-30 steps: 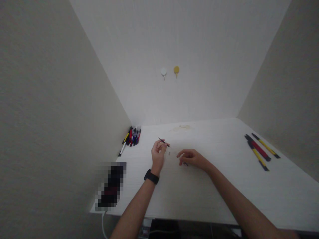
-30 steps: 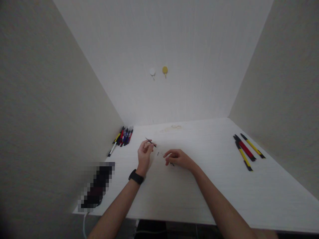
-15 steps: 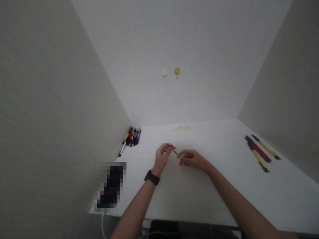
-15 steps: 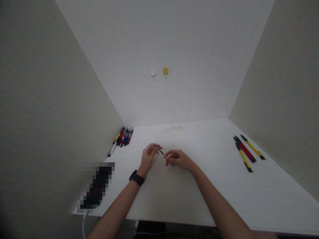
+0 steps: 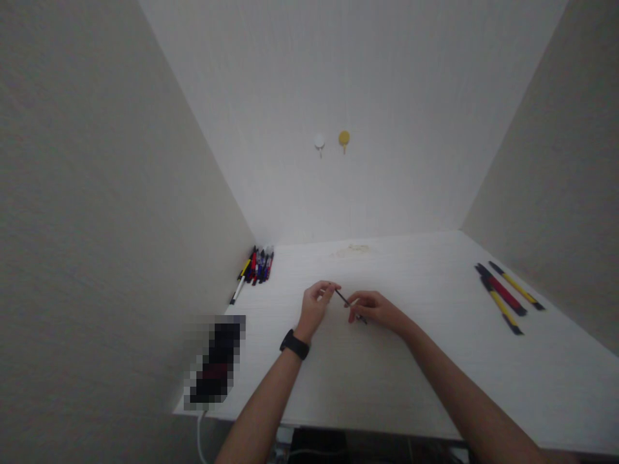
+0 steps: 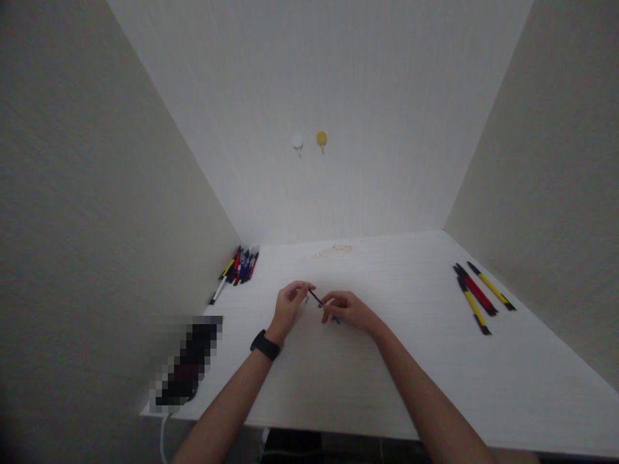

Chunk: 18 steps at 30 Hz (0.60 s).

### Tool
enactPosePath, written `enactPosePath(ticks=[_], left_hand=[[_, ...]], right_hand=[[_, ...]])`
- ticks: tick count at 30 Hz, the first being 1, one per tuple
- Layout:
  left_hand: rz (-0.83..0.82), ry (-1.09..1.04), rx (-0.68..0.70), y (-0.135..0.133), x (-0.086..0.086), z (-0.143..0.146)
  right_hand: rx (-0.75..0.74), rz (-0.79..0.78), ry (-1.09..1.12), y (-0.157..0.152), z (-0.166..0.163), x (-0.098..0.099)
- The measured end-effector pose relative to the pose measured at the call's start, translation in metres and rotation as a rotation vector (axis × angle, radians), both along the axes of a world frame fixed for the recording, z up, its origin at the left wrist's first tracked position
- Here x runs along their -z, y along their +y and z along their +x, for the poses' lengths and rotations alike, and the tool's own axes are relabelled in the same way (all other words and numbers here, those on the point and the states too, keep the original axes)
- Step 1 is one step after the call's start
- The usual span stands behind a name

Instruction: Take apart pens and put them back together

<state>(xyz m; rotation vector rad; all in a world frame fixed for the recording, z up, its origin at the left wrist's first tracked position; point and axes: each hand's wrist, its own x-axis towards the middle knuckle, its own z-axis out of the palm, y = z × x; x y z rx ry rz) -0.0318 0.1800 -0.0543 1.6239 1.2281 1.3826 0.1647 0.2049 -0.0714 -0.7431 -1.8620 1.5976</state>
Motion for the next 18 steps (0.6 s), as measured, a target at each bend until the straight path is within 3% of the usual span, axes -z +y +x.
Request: enactPosePath(ticks=[9,15,18], left_hand=[[0.014,0.072,0.045,-0.0019,-0.0014,0.0007],[0.090,0.078,-0.059,-0.0044,-0.0001,0.0021],[0.154,0.134,-0.250,-0.0024,0.0031,-0.0004]], right_hand=[[-0.058,-0.018,0.027,-0.0031,0.0011,0.0008],[-0.016,0.012,0.041,-0.0035,0.0000,-0.0039],[0.023,0.022,0.069,-0.0016,-0.0001,-0.0031]])
